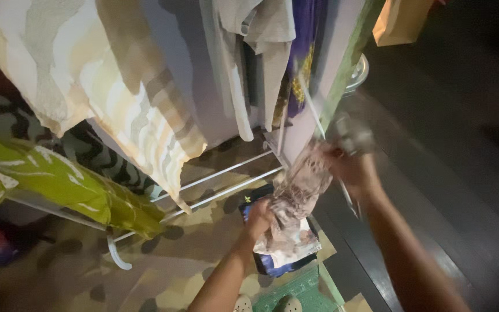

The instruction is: The person hangs several garments on a clothes rack using hangers. They pick up each item, place it on a hanger, and hang it on the rack one by one.

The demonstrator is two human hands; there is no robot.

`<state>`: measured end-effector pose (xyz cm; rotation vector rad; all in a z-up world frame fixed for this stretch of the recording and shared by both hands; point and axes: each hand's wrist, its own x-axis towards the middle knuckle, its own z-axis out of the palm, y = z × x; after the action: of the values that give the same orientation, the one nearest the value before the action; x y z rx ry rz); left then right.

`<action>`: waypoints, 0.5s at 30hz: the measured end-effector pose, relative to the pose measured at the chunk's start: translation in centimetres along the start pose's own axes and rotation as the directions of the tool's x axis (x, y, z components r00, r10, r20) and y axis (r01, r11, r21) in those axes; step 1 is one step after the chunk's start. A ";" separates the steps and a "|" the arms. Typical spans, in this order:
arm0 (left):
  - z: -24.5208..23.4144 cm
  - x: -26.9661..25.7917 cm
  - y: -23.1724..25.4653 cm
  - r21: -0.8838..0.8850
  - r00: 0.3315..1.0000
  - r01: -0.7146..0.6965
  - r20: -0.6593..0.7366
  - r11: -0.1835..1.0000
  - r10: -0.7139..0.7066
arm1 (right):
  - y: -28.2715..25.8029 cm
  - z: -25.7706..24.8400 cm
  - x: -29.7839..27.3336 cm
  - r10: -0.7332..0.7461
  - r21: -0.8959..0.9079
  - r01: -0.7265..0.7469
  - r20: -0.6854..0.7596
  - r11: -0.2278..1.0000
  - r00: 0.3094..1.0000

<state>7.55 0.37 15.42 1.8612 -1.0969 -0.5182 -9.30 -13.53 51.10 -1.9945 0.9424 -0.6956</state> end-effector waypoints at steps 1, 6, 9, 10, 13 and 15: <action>-0.5 0.9 2.0 -0.037 1.000 -0.025 0.014 0.999 0.026 | 1.7 1.2 -0.3 -0.058 -0.053 0.061 0.046 0.997 0.997; -5.5 2.6 12.8 -0.211 0.990 -0.136 0.008 0.968 0.141 | 7.0 7.8 -2.5 0.285 -0.139 -0.250 0.416 0.958 0.863; -8.3 1.1 15.3 -0.246 0.990 -0.143 -0.017 0.959 0.143 | 7.6 9.1 -2.8 0.145 0.049 -0.168 0.308 0.985 0.940; -9.0 0.3 15.0 -0.216 0.994 -0.077 0.060 0.973 0.092 | 7.5 8.8 -2.6 0.150 0.110 -0.194 0.320 0.975 0.935; -10.0 -2.5 10.8 -0.136 0.949 0.181 0.285 0.974 -0.137 | 7.1 6.5 -1.7 0.138 0.234 -0.219 0.318 0.947 0.938; -10.3 -4.1 6.0 -0.063 0.856 0.361 0.417 0.930 -0.304 | 6.6 5.1 -0.6 0.091 0.254 -0.162 0.268 0.954 0.959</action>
<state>9.80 7.53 25.54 1.8744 -0.9617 -1.1957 -8.27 -13.51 42.81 -1.7121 0.7676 -0.4569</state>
